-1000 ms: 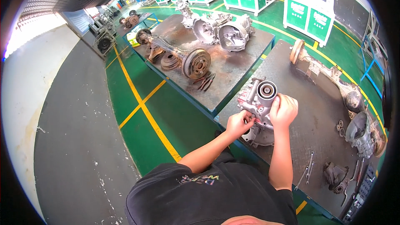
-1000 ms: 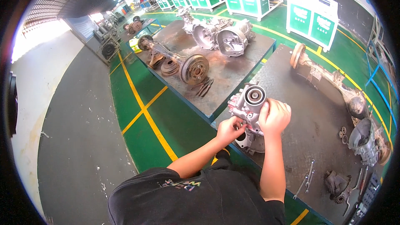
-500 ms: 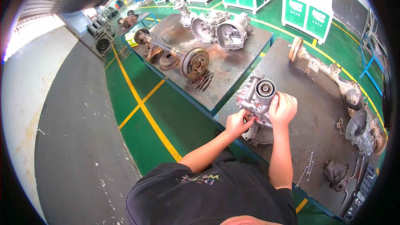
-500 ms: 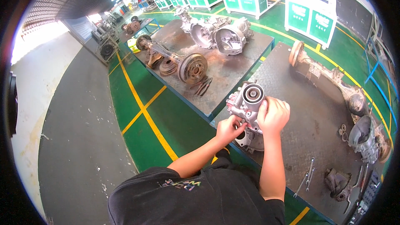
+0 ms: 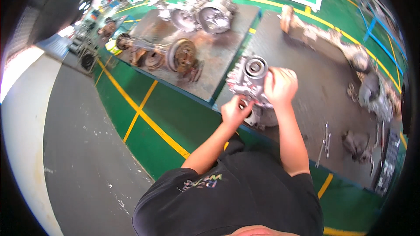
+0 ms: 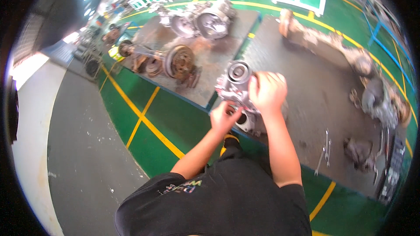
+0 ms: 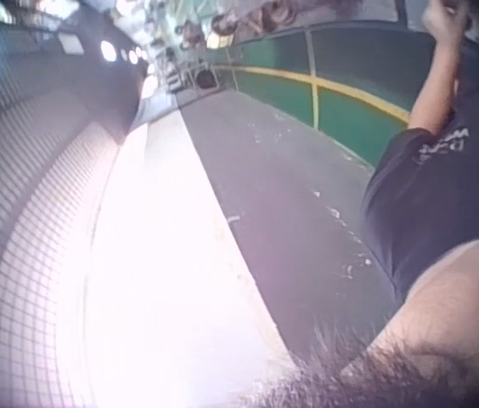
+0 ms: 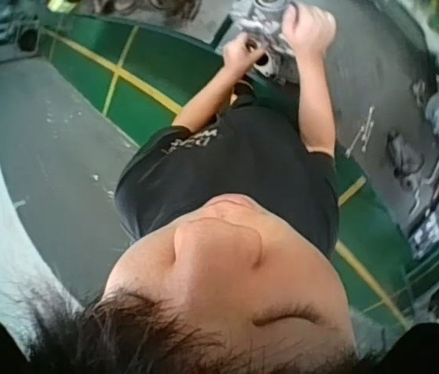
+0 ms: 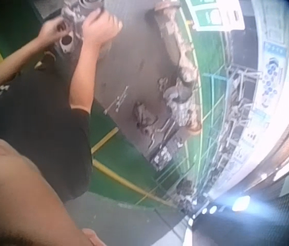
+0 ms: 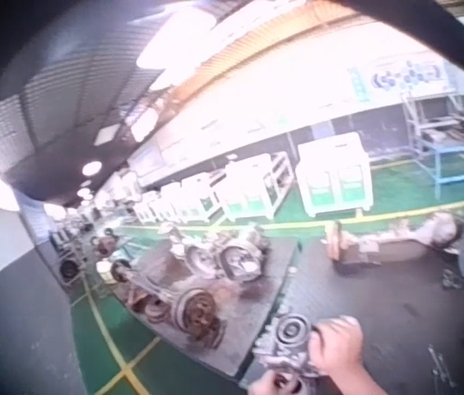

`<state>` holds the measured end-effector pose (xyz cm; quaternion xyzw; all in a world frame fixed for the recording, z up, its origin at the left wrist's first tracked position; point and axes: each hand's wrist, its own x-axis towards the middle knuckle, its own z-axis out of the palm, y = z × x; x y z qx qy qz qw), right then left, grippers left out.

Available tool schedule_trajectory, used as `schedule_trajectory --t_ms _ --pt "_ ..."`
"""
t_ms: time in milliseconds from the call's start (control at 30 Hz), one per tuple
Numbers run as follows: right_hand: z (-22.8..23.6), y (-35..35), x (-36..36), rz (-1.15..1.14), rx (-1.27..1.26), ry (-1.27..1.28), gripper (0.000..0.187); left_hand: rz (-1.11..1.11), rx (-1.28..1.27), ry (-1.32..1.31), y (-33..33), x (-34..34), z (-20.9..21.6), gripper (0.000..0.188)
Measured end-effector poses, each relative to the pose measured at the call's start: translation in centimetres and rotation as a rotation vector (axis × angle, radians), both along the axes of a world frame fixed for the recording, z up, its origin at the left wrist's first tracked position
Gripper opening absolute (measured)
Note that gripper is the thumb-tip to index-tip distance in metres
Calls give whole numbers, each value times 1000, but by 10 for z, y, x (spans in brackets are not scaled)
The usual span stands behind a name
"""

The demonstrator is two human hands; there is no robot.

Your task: Assembling an automotive transmission housing or transfer case on a workbench.

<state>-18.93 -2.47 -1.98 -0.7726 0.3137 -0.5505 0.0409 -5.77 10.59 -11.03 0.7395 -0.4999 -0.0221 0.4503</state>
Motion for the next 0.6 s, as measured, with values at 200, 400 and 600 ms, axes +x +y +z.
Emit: schedule_trajectory --t_ms 200,400,600 --pt "-3 -4 4 25 -12 -63 14 -23 -118 150 -7 2 -23 20" --pt "-6 -2 0 17 -17 -54 15 -22 -129 182 -6 -7 -20 19" --pt "-6 -2 -1 18 -18 -66 15 3 -91 295 -5 -13 -13 19"
